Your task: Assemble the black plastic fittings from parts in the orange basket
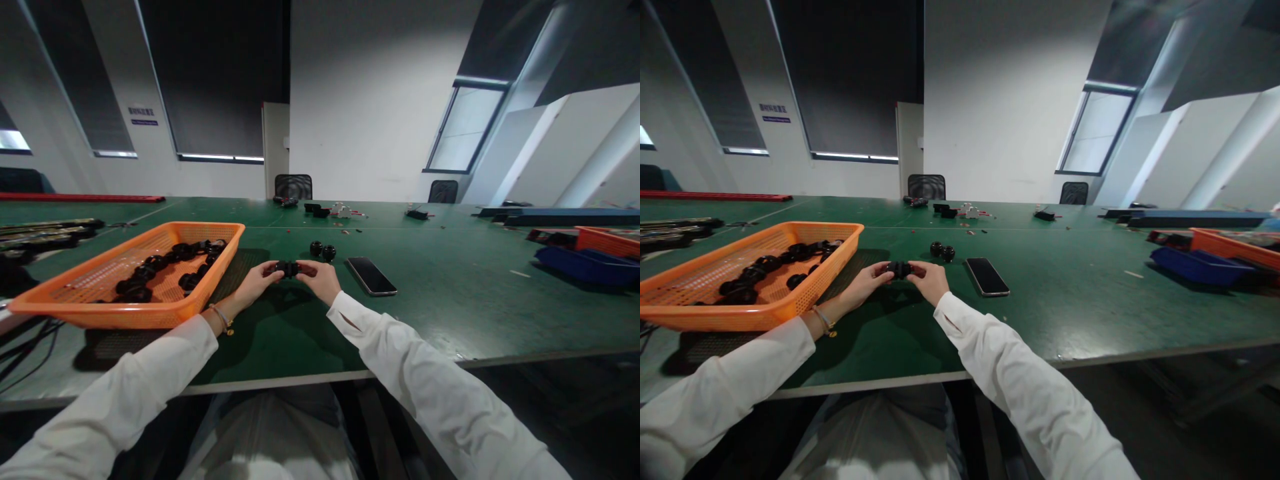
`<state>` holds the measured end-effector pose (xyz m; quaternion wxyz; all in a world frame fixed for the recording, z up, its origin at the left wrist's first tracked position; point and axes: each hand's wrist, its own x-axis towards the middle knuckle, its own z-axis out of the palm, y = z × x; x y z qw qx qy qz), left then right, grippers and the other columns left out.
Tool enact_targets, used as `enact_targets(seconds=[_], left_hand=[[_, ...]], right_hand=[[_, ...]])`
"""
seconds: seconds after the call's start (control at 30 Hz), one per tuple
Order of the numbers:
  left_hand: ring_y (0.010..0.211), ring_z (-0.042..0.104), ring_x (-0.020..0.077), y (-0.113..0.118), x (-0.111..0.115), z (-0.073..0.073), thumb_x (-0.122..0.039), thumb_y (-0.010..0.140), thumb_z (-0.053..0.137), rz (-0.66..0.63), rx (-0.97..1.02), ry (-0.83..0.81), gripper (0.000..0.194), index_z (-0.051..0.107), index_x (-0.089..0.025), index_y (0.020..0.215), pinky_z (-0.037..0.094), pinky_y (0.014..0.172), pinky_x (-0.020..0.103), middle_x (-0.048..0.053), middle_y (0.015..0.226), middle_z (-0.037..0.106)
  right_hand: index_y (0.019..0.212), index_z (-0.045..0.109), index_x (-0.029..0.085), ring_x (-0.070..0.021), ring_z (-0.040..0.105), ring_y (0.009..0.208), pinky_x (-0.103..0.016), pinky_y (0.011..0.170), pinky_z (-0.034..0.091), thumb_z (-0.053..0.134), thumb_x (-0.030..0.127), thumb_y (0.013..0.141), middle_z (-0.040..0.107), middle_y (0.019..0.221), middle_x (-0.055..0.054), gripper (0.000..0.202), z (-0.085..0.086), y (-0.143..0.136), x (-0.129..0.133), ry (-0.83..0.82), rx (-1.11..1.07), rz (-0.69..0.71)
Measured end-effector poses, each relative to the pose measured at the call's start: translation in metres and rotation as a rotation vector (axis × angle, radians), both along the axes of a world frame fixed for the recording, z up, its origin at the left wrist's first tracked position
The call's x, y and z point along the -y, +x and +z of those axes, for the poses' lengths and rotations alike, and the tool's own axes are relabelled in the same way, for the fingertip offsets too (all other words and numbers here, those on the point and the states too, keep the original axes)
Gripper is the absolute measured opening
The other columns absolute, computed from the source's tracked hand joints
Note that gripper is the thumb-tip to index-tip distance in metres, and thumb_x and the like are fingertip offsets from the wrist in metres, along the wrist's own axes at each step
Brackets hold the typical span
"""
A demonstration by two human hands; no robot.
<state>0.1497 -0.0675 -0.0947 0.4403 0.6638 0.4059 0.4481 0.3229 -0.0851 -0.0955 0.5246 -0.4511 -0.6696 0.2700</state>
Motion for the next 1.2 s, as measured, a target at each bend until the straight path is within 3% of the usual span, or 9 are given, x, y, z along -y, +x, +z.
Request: enact_targets(seconds=[0.67, 1.0, 1.2], left_hand=[[0.085, 0.058, 0.0217, 0.000, 0.004, 0.009, -0.039, 0.057, 0.064, 0.065, 0.000, 0.059, 0.052, 0.059, -0.012, 0.101, 0.043, 0.076, 0.035, 0.009, 0.093, 0.065], [0.090, 0.056, 0.0230, -0.002, 0.006, 0.017, -0.039, 0.057, 0.064, 0.085, 0.005, 0.097, 0.059, 0.055, -0.010, 0.107, 0.042, 0.081, 0.036, 0.012, 0.103, 0.062], [0.093, 0.056, 0.0239, 0.000, 0.008, 0.021, -0.038, 0.056, 0.064, 0.082, 0.015, 0.115, 0.059, 0.055, -0.011, 0.108, 0.041, 0.084, 0.038, 0.011, 0.103, 0.062]], right_hand=[[0.094, 0.066, 0.018, -0.0185, 0.065, 0.078, -0.033, 0.078, 0.051, 0.066, 0.017, 0.061, 0.069, 0.084, -0.004, 0.033, 0.005, 0.000, -0.002, 0.039, -0.016, 0.047], [0.101, 0.063, 0.022, -0.0128, 0.060, 0.073, -0.026, 0.070, 0.049, 0.064, 0.020, 0.065, 0.065, 0.091, -0.004, 0.037, 0.016, 0.008, 0.003, 0.252, 0.136, 0.077], [0.100, 0.064, 0.020, -0.0129, 0.059, 0.074, -0.026, 0.072, 0.048, 0.062, 0.018, 0.065, 0.065, 0.092, -0.004, 0.035, 0.019, 0.005, 0.007, 0.255, 0.091, 0.036]])
